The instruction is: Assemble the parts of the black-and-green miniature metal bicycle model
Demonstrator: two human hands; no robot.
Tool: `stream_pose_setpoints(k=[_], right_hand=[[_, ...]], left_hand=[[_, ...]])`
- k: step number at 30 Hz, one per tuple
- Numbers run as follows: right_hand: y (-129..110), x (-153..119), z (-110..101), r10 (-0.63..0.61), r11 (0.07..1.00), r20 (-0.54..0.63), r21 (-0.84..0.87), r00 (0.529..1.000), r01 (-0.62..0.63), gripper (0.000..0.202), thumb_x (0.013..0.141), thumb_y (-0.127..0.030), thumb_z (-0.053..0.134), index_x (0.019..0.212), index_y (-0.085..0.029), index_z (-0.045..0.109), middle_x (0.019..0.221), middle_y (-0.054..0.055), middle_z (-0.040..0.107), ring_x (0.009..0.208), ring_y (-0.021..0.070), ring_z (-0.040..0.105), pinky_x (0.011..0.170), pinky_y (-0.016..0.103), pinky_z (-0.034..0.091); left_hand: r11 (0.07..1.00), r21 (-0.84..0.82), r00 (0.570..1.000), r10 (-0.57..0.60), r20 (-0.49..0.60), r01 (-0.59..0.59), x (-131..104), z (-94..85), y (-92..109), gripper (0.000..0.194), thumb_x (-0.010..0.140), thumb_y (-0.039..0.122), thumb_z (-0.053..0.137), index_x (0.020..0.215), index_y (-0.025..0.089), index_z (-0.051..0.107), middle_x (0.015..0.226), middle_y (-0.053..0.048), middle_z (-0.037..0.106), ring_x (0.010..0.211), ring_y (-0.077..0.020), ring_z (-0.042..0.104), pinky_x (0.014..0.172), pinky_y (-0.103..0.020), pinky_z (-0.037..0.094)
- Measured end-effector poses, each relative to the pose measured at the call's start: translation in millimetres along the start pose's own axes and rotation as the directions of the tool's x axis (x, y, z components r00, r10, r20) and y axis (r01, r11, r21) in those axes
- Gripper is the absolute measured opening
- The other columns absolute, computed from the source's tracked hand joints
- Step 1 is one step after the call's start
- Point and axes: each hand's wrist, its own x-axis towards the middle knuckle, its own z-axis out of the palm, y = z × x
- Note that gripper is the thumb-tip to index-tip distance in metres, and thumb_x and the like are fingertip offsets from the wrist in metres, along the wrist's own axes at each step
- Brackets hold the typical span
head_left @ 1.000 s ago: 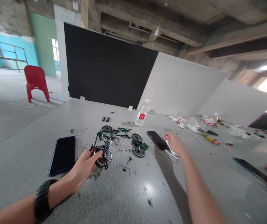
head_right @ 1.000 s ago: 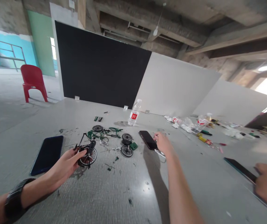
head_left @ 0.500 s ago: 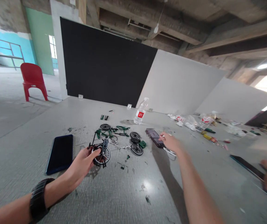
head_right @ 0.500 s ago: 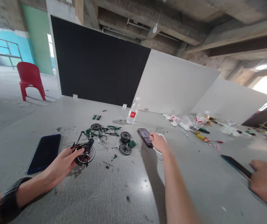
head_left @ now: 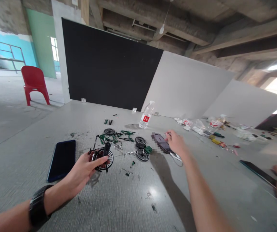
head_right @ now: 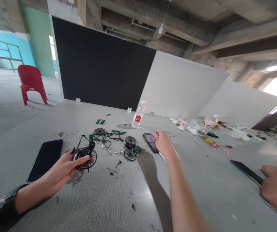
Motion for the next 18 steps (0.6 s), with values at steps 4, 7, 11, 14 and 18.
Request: stream_pose_setpoints(k=[4, 7, 11, 14, 18], right_hand=[[-52.9, -16.1, 10.5, -0.178, 0.98, 0.048, 0.104, 0.983, 0.172, 0.031, 0.098, -0.024, 0.037, 0.116, -0.017, 0.062, 0.09, 0.01, 0.073, 0.079, 0.0202, 0.064, 0.074, 0.031, 0.044], [-102.4, -41.0, 23.0, -0.359, 0.922, 0.127, 0.206, 0.925, 0.329, 0.028, 0.098, -0.035, 0.044, 0.109, -0.023, 0.067, 0.095, 0.006, 0.073, 0.079, 0.0175, 0.064, 0.074, 0.03, 0.046], [-152.2, -76.4, 38.1, -0.624, 0.74, 0.169, 0.443, 0.763, 0.507, 0.034, 0.102, -0.04, 0.039, 0.111, -0.02, 0.065, 0.102, 0.009, 0.071, 0.087, 0.0201, 0.063, 0.077, 0.034, 0.046], [-169.6, -94.3, 45.7, -0.707, 0.648, 0.145, 0.526, 0.693, 0.551, 0.035, 0.103, -0.043, 0.038, 0.113, -0.019, 0.061, 0.103, 0.008, 0.069, 0.09, 0.0202, 0.062, 0.078, 0.033, 0.046], [-176.8, -104.7, 50.4, -0.697, 0.628, 0.101, 0.562, 0.71, 0.537, 0.032, 0.101, -0.044, 0.042, 0.109, -0.018, 0.06, 0.094, 0.007, 0.068, 0.08, 0.0187, 0.06, 0.071, 0.03, 0.045]], left_hand=[[1.0, -0.019, 1.0, 0.02, -0.014, -0.02, 2.0, -1.9, 2.2, 0.028, 0.07, 0.036, 0.083, 0.089, 0.019, 0.073, 0.093, -0.005, 0.073, 0.083, -0.0171, 0.065, 0.073, -0.024, 0.048], [0.999, -0.013, 0.998, 0.044, -0.038, -0.045, 2.1, -1.8, 5.9, 0.028, 0.07, 0.036, 0.083, 0.088, 0.018, 0.072, 0.093, -0.006, 0.073, 0.083, -0.0174, 0.065, 0.071, -0.023, 0.049], [0.995, -0.016, 0.992, 0.092, -0.084, -0.094, 1.4, -1.0, 10.5, 0.028, 0.069, 0.033, 0.084, 0.089, 0.019, 0.07, 0.093, -0.003, 0.073, 0.084, -0.0165, 0.064, 0.069, -0.021, 0.049], [0.992, -0.026, 0.989, 0.119, -0.085, -0.121, 1.4, -1.4, 12.0, 0.03, 0.07, 0.031, 0.084, 0.094, 0.021, 0.07, 0.095, -0.003, 0.074, 0.09, -0.0171, 0.065, 0.07, -0.02, 0.049], [0.995, -0.019, 0.99, 0.095, -0.107, -0.097, 1.8, -2.5, 13.2, 0.033, 0.069, 0.032, 0.084, 0.095, 0.02, 0.069, 0.093, -0.003, 0.074, 0.09, -0.0181, 0.067, 0.069, -0.02, 0.05]])
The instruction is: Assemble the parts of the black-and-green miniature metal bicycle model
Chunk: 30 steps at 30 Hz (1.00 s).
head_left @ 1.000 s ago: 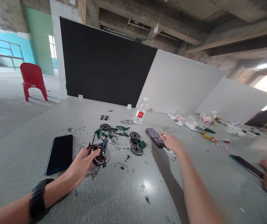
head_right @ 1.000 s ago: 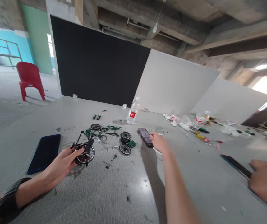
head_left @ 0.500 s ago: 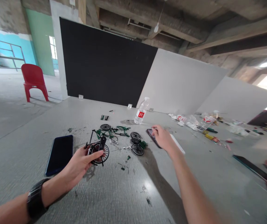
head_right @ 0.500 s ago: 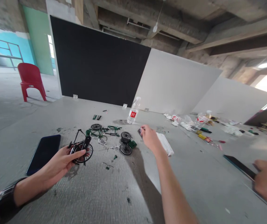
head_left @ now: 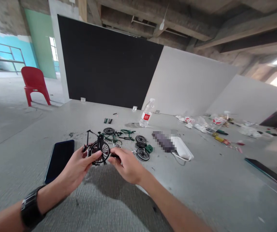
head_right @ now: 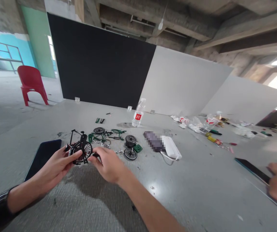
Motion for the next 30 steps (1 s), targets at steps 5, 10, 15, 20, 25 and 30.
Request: stream_pose_setpoints(k=[5, 10, 15, 20, 25, 30], right_hand=[[-3.8, -0.7, 4.3, -0.007, 0.999, -0.052, 0.039, 0.999, 0.009, 0.026, 0.099, -0.041, 0.046, 0.104, -0.018, 0.058, 0.089, 0.006, 0.067, 0.071, 0.0168, 0.057, 0.064, 0.03, 0.044], [-9.2, -3.3, 7.7, -0.026, 0.999, -0.129, 0.031, 0.991, 0.03, 0.027, 0.098, -0.039, 0.046, 0.111, -0.019, 0.058, 0.098, 0.008, 0.066, 0.077, 0.0176, 0.059, 0.069, 0.032, 0.048], [-15.0, -5.1, 11.0, -0.036, 0.999, -0.172, 0.028, 0.985, 0.041, 0.026, 0.098, -0.039, 0.046, 0.11, -0.019, 0.057, 0.102, 0.009, 0.067, 0.087, 0.0205, 0.062, 0.076, 0.034, 0.05], [-18.4, -6.4, 12.5, -0.078, 0.997, -0.18, 0.01, 0.981, 0.081, 0.028, 0.099, -0.04, 0.044, 0.113, -0.018, 0.055, 0.107, 0.012, 0.068, 0.093, 0.0223, 0.063, 0.08, 0.035, 0.051], [-19.2, -8.0, 15.4, -0.125, 0.992, -0.191, 0.009, 0.974, 0.129, 0.03, 0.099, -0.042, 0.044, 0.116, -0.019, 0.055, 0.113, 0.012, 0.067, 0.108, 0.0219, 0.061, 0.092, 0.036, 0.05], [-20.7, -9.6, 16.7, -0.155, 0.988, -0.168, 0.003, 0.974, 0.157, 0.036, 0.1, -0.043, 0.043, 0.122, -0.017, 0.054, 0.115, 0.012, 0.065, 0.113, 0.0214, 0.058, 0.096, 0.034, 0.048]], left_hand=[[0.998, -0.016, 0.998, -0.064, 0.002, 0.064, -0.8, -0.7, 1.0, 0.048, 0.069, 0.034, 0.083, 0.109, 0.021, 0.062, 0.1, -0.004, 0.072, 0.087, -0.0178, 0.067, 0.068, -0.022, 0.051], [0.998, -0.014, 0.997, -0.059, 0.054, 0.06, -0.6, -2.1, -2.7, 0.052, 0.071, 0.035, 0.082, 0.115, 0.019, 0.059, 0.103, -0.006, 0.071, 0.092, -0.019, 0.067, 0.076, -0.025, 0.053], [0.998, 0.017, 0.997, -0.058, 0.042, 0.058, 0.9, -2.6, -2.2, 0.061, 0.068, 0.036, 0.083, 0.121, 0.018, 0.059, 0.121, -0.01, 0.068, 0.115, -0.0261, 0.062, 0.089, -0.03, 0.052], [0.997, 0.05, 0.989, -0.06, 0.132, 0.054, 0.1, -3.9, -1.4, 0.048, 0.074, 0.037, 0.08, 0.116, 0.019, 0.065, 0.128, -0.01, 0.065, 0.119, -0.0274, 0.059, 0.092, -0.03, 0.051], [0.997, 0.062, 0.994, -0.061, 0.094, 0.056, -0.9, -3.5, -3.6, 0.047, 0.064, 0.041, 0.086, 0.103, 0.019, 0.07, 0.113, -0.01, 0.072, 0.105, -0.0271, 0.065, 0.076, -0.026, 0.054], [0.992, 0.035, 0.993, -0.118, -0.005, 0.118, -1.4, -0.6, -1.6, 0.053, 0.057, 0.033, 0.09, 0.104, 0.02, 0.069, 0.112, -0.006, 0.072, 0.104, -0.0244, 0.065, 0.075, -0.023, 0.054]])
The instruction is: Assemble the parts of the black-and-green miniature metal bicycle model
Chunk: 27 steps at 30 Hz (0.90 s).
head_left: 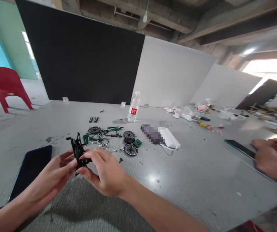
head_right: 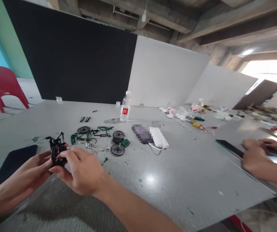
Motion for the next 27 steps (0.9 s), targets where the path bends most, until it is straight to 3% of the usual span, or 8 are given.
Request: stream_pose_setpoints(k=[5, 10, 12, 15, 17, 19, 23, 27], right_hand=[[10.2, 3.0, -12.0, -0.036, 0.998, -0.02, 0.044, 0.999, 0.037, 0.034, 0.103, -0.032, 0.038, 0.127, -0.014, 0.055, 0.118, 0.012, 0.06, 0.109, 0.019, 0.057, 0.095, 0.032, 0.048], [35.7, 6.4, -25.8, 0.073, 0.997, -0.249, 0.019, 0.966, -0.07, 0.025, 0.101, -0.034, 0.046, 0.108, -0.023, 0.067, 0.102, 0.008, 0.057, 0.097, 0.02, 0.057, 0.085, 0.036, 0.05], [41.7, 6.6, -27.2, 0.11, 0.993, -0.255, -0.001, 0.961, -0.114, 0.024, 0.099, -0.037, 0.049, 0.101, -0.022, 0.068, 0.09, 0.006, 0.059, 0.087, 0.0186, 0.056, 0.079, 0.034, 0.048], [42.7, 6.1, -26.4, 0.195, 0.98, -0.179, 0.006, 0.964, -0.198, 0.024, 0.097, -0.042, 0.052, 0.093, -0.02, 0.061, 0.079, 0.002, 0.062, 0.073, 0.0156, 0.055, 0.068, 0.029, 0.044], [41.1, 5.7, -25.5, 0.256, 0.965, -0.094, -0.036, 0.962, -0.26, 0.023, 0.096, -0.042, 0.056, 0.091, -0.02, 0.057, 0.08, 0.002, 0.064, 0.072, 0.0154, 0.056, 0.064, 0.027, 0.042], [39.9, 5.4, -24.5, 0.275, 0.953, 0.018, -0.136, 0.961, -0.27, 0.017, 0.097, -0.036, 0.055, 0.099, -0.019, 0.058, 0.087, 0.003, 0.067, 0.077, 0.0166, 0.059, 0.065, 0.027, 0.042], [39.7, 4.6, -20.9, 0.158, 0.92, 0.214, -0.386, 0.964, -0.065, 0.025, 0.098, -0.019, 0.047, 0.121, -0.02, 0.059, 0.102, 0.008, 0.069, 0.093, 0.0205, 0.061, 0.076, 0.032, 0.044], [37.7, 4.6, -14.4, 0.084, 0.87, 0.35, -0.482, 0.933, 0.102, 0.019, 0.094, -0.015, 0.05, 0.094, -0.018, 0.069, 0.088, 0.006, 0.069, 0.086, 0.0219, 0.062, 0.073, 0.033, 0.045]], left_hand=[[0.994, -0.096, 0.994, -0.066, -0.093, 0.057, -2.1, 1.4, 7.5, 0.061, 0.057, 0.024, 0.089, 0.113, 0.022, 0.065, 0.101, 0.0, 0.075, 0.092, -0.0178, 0.068, 0.07, -0.019, 0.053], [0.983, -0.158, 0.987, -0.112, -0.118, 0.092, 0.8, -2.1, 9.1, 0.055, 0.069, 0.018, 0.081, 0.12, 0.023, 0.061, 0.095, 0.001, 0.077, 0.08, -0.013, 0.069, 0.068, -0.017, 0.054], [0.979, -0.183, 0.98, -0.121, -0.158, 0.091, 3.1, -4.0, 8.1, 0.046, 0.075, 0.016, 0.076, 0.118, 0.021, 0.062, 0.095, 0.0, 0.077, 0.076, -0.0113, 0.069, 0.067, -0.015, 0.055], [0.97, -0.228, 0.972, -0.132, -0.193, 0.087, 4.7, -4.6, 8.8, 0.028, 0.082, 0.015, 0.068, 0.11, 0.017, 0.065, 0.093, -0.001, 0.078, 0.074, -0.0112, 0.071, 0.061, -0.013, 0.055], [0.959, -0.264, 0.958, -0.168, -0.232, 0.104, 3.6, -2.2, 12.3, 0.019, 0.086, 0.014, 0.063, 0.104, 0.016, 0.068, 0.088, -0.001, 0.078, 0.072, -0.0122, 0.072, 0.056, -0.012, 0.055], [0.948, -0.295, 0.946, -0.197, -0.258, 0.117, 1.1, 2.3, 17.5, 0.018, 0.089, 0.013, 0.055, 0.1, 0.014, 0.069, 0.09, -0.004, 0.079, 0.076, -0.0145, 0.074, 0.062, -0.016, 0.059], [0.946, -0.306, 0.938, -0.2, -0.283, 0.109, -3.7, 12.4, 27.2, 0.024, 0.089, 0.006, 0.047, 0.089, 0.012, 0.07, 0.082, -0.007, 0.079, 0.069, -0.0139, 0.075, 0.063, -0.017, 0.06], [0.946, -0.307, 0.952, -0.183, -0.245, 0.103, -4.6, 16.3, 30.0, 0.023, 0.094, 0.011, 0.047, 0.092, 0.01, 0.07, 0.089, -0.009, 0.079, 0.073, -0.0143, 0.076, 0.061, -0.015, 0.059]])
